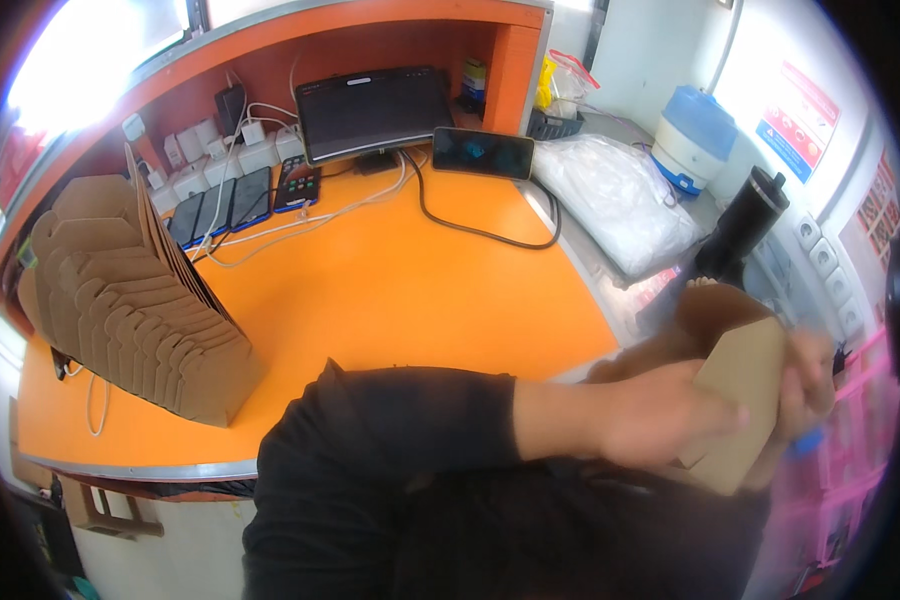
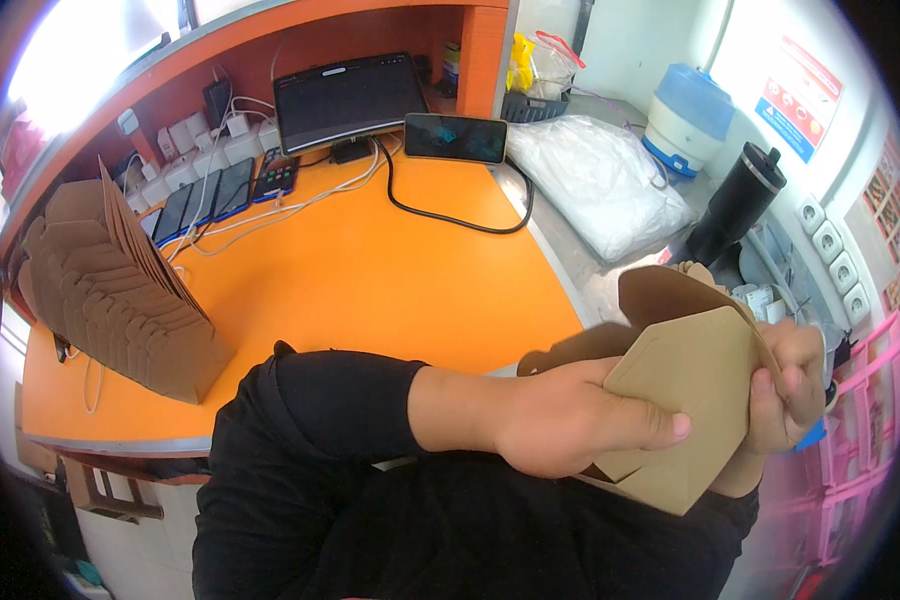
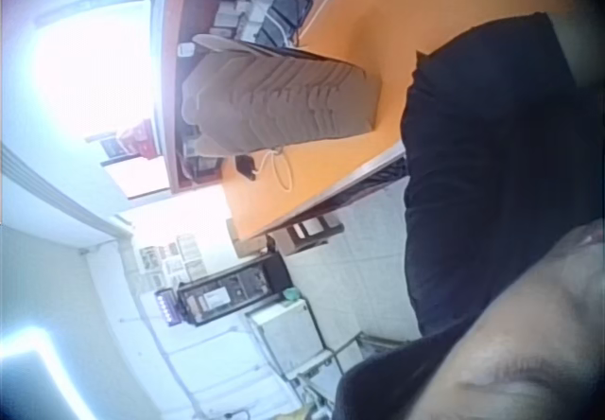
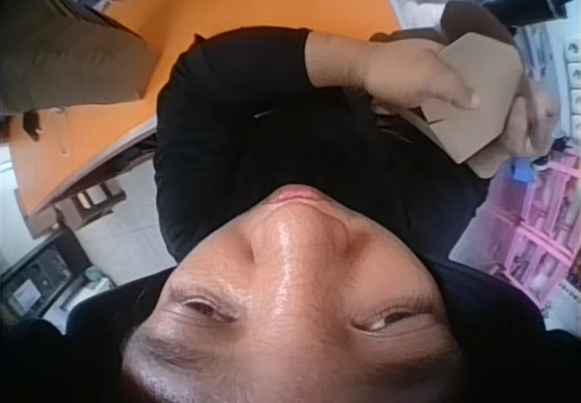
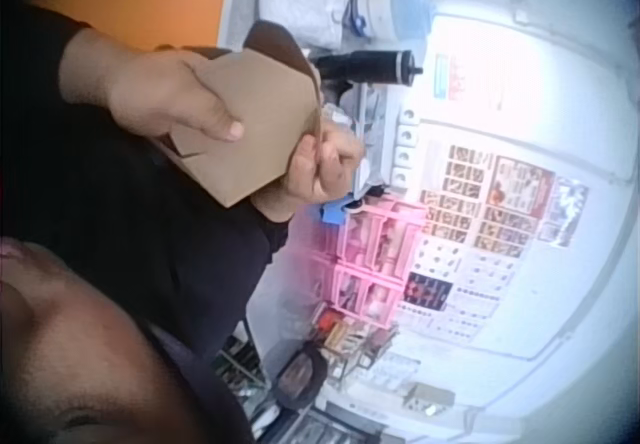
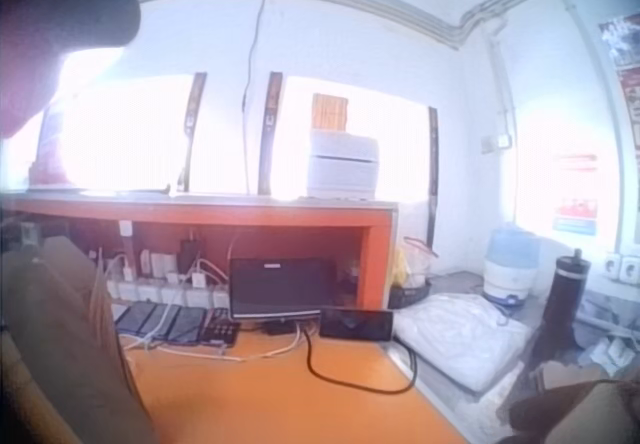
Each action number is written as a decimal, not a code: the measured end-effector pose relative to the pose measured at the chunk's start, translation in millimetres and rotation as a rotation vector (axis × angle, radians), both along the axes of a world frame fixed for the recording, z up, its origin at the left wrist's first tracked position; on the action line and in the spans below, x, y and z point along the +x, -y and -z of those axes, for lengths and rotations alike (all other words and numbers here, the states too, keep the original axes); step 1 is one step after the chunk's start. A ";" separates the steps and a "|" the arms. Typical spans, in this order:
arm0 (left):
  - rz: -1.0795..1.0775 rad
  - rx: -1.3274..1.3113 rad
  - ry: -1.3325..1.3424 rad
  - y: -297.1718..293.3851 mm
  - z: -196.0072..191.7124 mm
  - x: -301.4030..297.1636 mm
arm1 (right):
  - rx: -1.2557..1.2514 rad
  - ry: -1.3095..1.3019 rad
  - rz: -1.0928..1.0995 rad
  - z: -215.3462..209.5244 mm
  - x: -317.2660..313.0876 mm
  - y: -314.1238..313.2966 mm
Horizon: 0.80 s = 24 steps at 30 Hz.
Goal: The person folds several cardboard food containers by hand on a counter and then places them on top of a heated display case.
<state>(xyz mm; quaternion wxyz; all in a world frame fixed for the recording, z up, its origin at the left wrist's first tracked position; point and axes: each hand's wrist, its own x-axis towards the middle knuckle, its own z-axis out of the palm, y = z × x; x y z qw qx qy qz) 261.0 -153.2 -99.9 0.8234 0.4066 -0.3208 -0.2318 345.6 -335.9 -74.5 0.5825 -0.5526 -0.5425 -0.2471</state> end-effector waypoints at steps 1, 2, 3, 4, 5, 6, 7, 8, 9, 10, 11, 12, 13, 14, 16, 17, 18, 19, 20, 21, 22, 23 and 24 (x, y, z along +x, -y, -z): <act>0.039 0.018 -0.046 -1.8 -1.9 0.3 | 0.022 -0.003 -0.063 0.4 1.0 1.4; 0.078 0.037 -0.093 -2.6 -3.1 0.4 | 0.012 0.027 -0.109 -0.3 -0.8 1.4; 0.076 0.036 -0.093 -1.1 -2.9 -0.5 | -0.008 0.060 -0.160 -1.0 -1.7 1.0; 0.081 -0.010 -0.081 1.1 -1.7 -2.1 | -0.039 0.100 -0.209 -2.2 -2.0 -0.1; 0.085 -0.056 -0.069 2.1 -1.0 -3.1 | -0.074 0.144 -0.258 -4.2 -2.0 -1.9; 0.081 -0.058 -0.070 0.9 -1.3 -3.1 | -0.111 0.183 -0.298 -6.4 -1.9 -3.6; 0.083 -0.010 -0.054 -0.3 -2.5 -2.2 | -0.154 0.225 -0.328 -10.2 -2.1 -4.2; 0.084 0.038 -0.037 -1.3 -3.3 -1.3 | -0.194 0.267 -0.358 -15.1 -1.2 -4.9; 0.084 0.036 -0.037 -1.8 -2.9 -0.4 | -0.239 0.300 -0.389 -19.2 0.8 -3.4; 0.061 0.093 -0.023 -1.5 -2.6 1.0 | -0.277 0.309 -0.404 -22.2 3.3 2.5; 0.037 0.150 -0.008 -1.4 -2.7 2.3 | -0.321 0.307 -0.430 -23.7 7.9 10.9; 0.039 0.149 -0.006 -2.7 -3.2 2.5 | -0.375 0.252 -0.428 -14.7 15.2 31.9; 0.049 0.141 -0.026 -6.5 -3.4 1.2 | -0.422 0.198 -0.442 -7.6 20.8 41.6; 0.058 0.133 -0.046 -9.2 -3.1 -0.2 | -0.470 0.145 -0.458 -3.8 26.8 45.5; 0.092 0.116 -0.017 -5.5 -3.5 2.1 | -0.503 0.148 -0.488 -20.2 9.5 25.8; 0.147 0.095 0.018 0.5 -4.6 4.6 | -0.488 0.205 -0.502 -36.3 -8.7 10.4; 0.188 0.093 0.026 6.6 -6.0 6.7 | -0.477 0.219 -0.487 -40.6 -17.8 1.5; 0.106 0.089 0.059 -1.4 -1.8 3.0 | -0.429 0.185 -0.579 -30.7 -6.0 -10.6; 0.108 0.071 0.114 -0.2 -2.1 2.0 | -0.400 0.108 -0.602 -28.0 -6.4 -10.2; 0.111 0.053 0.169 1.2 -2.9 1.1 | -0.368 -0.003 -0.640 -21.1 -5.3 -8.1; 0.114 0.035 0.224 2.4 -4.0 0.2 | -0.329 -0.127 -0.679 -14.4 -3.4 -4.8; 0.117 0.016 0.278 3.4 -5.6 -0.6 | -0.289 -0.248 -0.719 -9.3 -2.2 0.4; 0.122 0.016 0.277 2.0 -9.5 -1.9 | -0.254 -0.345 -0.751 -3.1 -0.4 2.9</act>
